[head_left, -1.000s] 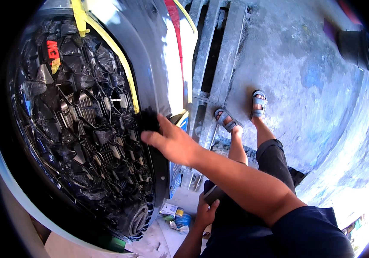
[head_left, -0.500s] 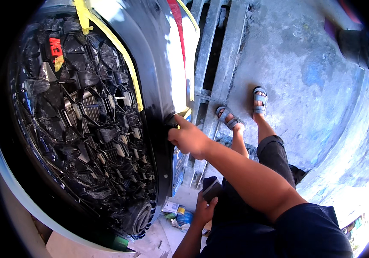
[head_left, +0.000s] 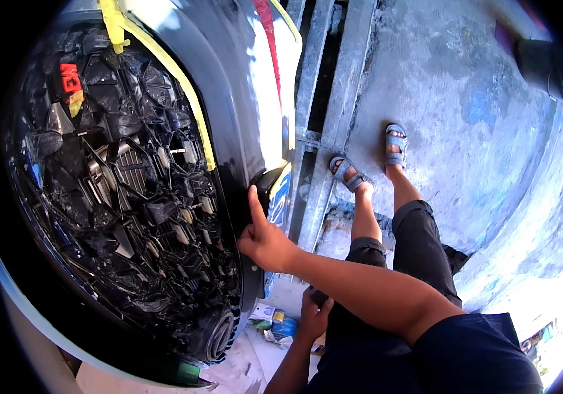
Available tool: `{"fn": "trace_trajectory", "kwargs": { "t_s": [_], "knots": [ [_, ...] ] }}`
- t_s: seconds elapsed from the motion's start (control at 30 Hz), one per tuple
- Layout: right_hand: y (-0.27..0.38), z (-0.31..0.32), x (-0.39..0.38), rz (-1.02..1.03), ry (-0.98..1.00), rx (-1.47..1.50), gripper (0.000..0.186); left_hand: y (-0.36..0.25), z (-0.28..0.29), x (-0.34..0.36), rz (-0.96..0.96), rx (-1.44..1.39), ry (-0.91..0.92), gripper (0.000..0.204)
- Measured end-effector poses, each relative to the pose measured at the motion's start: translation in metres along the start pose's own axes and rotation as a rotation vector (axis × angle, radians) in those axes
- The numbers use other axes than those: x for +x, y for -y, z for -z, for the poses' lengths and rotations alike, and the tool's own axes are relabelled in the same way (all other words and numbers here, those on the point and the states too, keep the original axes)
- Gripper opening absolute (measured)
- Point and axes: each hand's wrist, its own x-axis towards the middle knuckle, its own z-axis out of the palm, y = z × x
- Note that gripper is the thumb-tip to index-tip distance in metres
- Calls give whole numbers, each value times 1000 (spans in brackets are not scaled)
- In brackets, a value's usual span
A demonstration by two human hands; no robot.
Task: The person sands the hood of a car using a sanding block and a cloth. They repeatedly rub the surface, focusing on the edges and the area around the license plate. The person also wipes the hood with a purple cloth.
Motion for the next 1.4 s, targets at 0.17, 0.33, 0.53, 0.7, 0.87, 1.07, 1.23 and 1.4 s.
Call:
{"fn": "trace_trajectory", "kwargs": {
  "t_s": [0.17,0.33,0.53,0.7,0.87,1.07,1.23,1.4],
  "knots": [
    [-19,6,-16,-5,89,-175,95,1,3,4,-47,31,-2,40],
    [-10,43,-50,-8,88,-125,38,-2,9,4,-135,87,-7,36],
    [3,94,-45,-163,-16,-134,43,-4,6,9,-141,120,-27,37],
    [-2,76,-35,55,-222,-107,55,-6,5,9,-81,83,-4,39],
    [3,63,-14,32,-171,73,33,-9,7,7,-85,85,-15,39],
    [27,55,13,-108,-258,502,65,-9,6,5,-76,66,-26,39],
    [49,48,25,-196,-122,805,65,-6,8,4,-54,56,-12,40],
    [47,29,14,-167,-170,777,83,0,10,10,-124,57,42,41]
  ]
}}
